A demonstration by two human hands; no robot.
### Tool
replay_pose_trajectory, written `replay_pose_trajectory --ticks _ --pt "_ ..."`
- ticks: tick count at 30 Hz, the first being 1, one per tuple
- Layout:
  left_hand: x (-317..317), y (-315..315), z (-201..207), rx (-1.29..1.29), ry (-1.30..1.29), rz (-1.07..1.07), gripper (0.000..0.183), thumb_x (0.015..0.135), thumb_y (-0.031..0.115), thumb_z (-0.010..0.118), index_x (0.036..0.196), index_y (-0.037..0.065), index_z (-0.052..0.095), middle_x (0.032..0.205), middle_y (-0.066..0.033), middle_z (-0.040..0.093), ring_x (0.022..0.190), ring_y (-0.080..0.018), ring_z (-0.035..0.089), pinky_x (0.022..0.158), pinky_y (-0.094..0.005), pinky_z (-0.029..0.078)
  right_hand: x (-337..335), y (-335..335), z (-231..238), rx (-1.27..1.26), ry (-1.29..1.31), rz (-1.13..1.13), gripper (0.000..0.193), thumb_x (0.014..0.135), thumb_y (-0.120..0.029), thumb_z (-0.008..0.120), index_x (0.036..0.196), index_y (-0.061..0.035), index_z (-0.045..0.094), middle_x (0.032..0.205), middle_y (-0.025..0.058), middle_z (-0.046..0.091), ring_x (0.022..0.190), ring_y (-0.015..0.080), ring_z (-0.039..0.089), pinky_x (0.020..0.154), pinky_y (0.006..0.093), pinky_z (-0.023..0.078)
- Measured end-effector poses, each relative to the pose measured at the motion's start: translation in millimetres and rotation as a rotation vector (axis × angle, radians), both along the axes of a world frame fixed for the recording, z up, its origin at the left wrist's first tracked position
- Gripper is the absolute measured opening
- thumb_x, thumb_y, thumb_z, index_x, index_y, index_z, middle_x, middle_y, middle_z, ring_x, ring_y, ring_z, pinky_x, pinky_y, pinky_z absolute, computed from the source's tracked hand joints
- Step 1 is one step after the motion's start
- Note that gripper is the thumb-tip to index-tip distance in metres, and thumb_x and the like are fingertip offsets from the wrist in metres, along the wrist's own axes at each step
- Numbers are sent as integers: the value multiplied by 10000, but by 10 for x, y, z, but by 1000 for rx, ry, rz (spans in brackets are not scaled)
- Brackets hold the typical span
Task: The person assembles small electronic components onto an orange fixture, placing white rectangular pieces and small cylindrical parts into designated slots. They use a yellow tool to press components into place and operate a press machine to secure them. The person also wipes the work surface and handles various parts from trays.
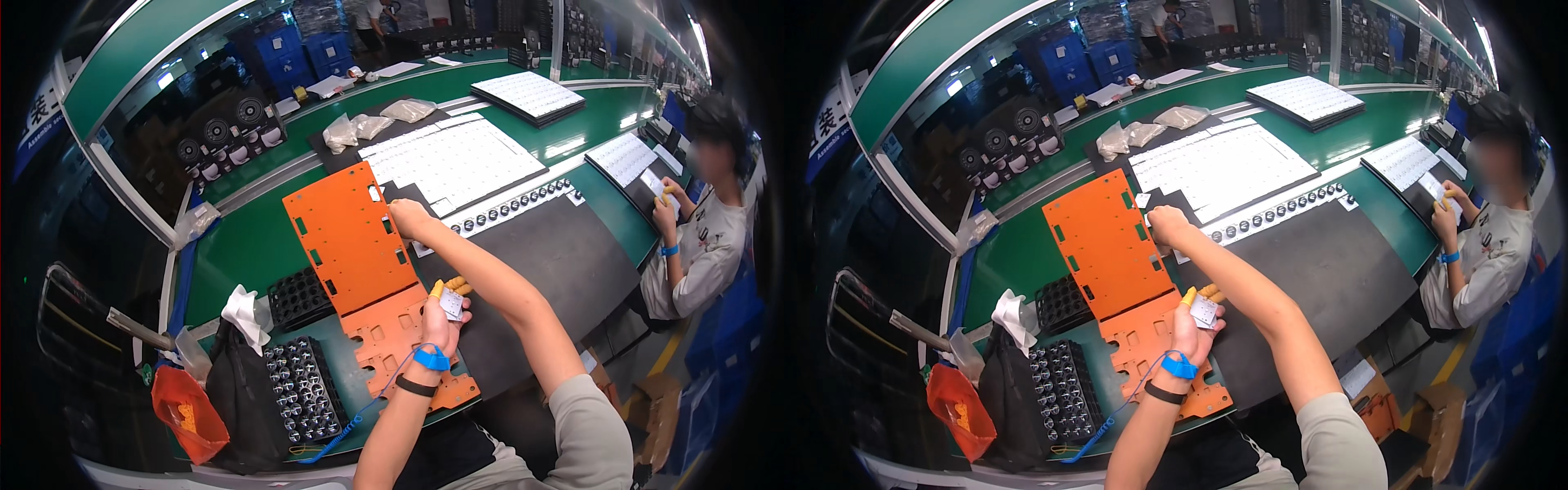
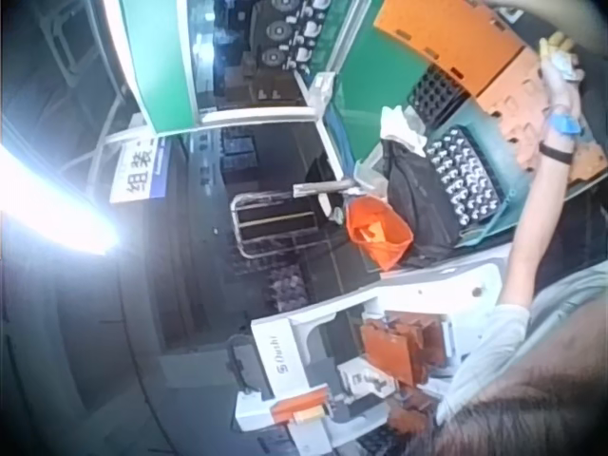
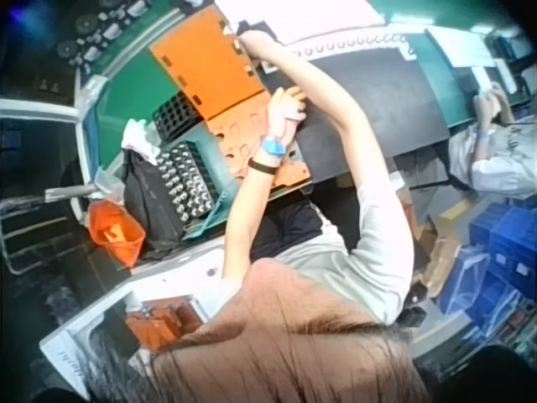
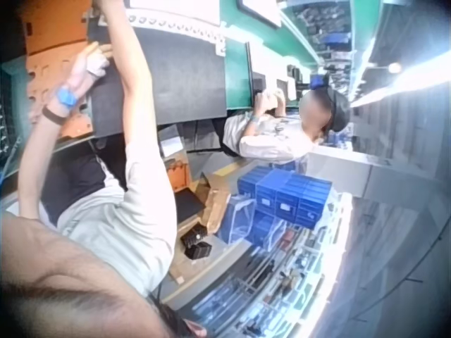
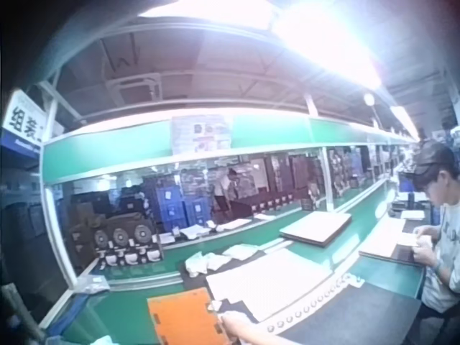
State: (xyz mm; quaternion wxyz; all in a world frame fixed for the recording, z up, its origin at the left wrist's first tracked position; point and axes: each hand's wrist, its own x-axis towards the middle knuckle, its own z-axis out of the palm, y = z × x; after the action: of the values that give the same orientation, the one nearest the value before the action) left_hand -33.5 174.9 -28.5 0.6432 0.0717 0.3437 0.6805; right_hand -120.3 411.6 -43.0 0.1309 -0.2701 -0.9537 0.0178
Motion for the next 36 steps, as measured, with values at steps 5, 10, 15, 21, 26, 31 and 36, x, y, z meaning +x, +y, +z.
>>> replay_pose_trajectory --ticks 5,10,15,21,26,31,36 --pt "13 23 -43 -13 -6 7 366 1022 348 422 1124 43 595 995 -76 635 738 -175 533 572 -287 392 1 -117 36 114 -1 -79 193 829 -162 663 994 -73 707 1094 111 625 1033 285 641 793 378 577" --pt "-11 50 -122 15 -30 4 340 1025 344 415 1101 69 599 981 -46 636 733 -160 522 592 -278 385 -61 -95 59 205 -82 -69 165 820 -165 687 951 -68 715 1097 108 620 1021 256 633 774 348 572" --pt "-2 52 -130 -15 -31 41 337 1029 335 404 1106 73 602 982 -35 635 747 -153 519 601 -281 385 -90 -74 124 369 -152 -14 135 829 -162 660 912 -66 706 1004 108 667 959 248 659 725 349 563" --pt "-5 42 -99 16 -27 -4 378 1030 322 383 1168 51 607 1033 -49 647 760 -159 529 607 -281 397 32 -27 307 472 -100 -61 115 841 -122 616 785 -118 717 853 66 741 803 196 730 621 330 552" --pt "-35 25 -89 -17 -10 0 379 1029 317 376 1175 50 602 1086 -67 660 754 -167 540 612 -290 412 111 -293 389 296 -288 19 85 825 -134 644 804 -123 726 863 72 742 818 228 733 664 336 575" --pt "1 85 -102 -35 -19 8 351 1031 327 378 1144 77 598 998 -58 656 746 -163 546 615 -302 421 157 -300 177 220 -222 -28 77 798 -130 680 853 -116 731 951 106 731 963 225 700 759 334 592" --pt "-28 69 -106 -48 -12 20 310 1031 342 385 1062 111 589 910 -24 641 732 -150 548 627 -304 423 71 -377 47 191 -77 -131 146 805 -141 695 914 -43 692 976 125 695 992 265 669 806 342 583"
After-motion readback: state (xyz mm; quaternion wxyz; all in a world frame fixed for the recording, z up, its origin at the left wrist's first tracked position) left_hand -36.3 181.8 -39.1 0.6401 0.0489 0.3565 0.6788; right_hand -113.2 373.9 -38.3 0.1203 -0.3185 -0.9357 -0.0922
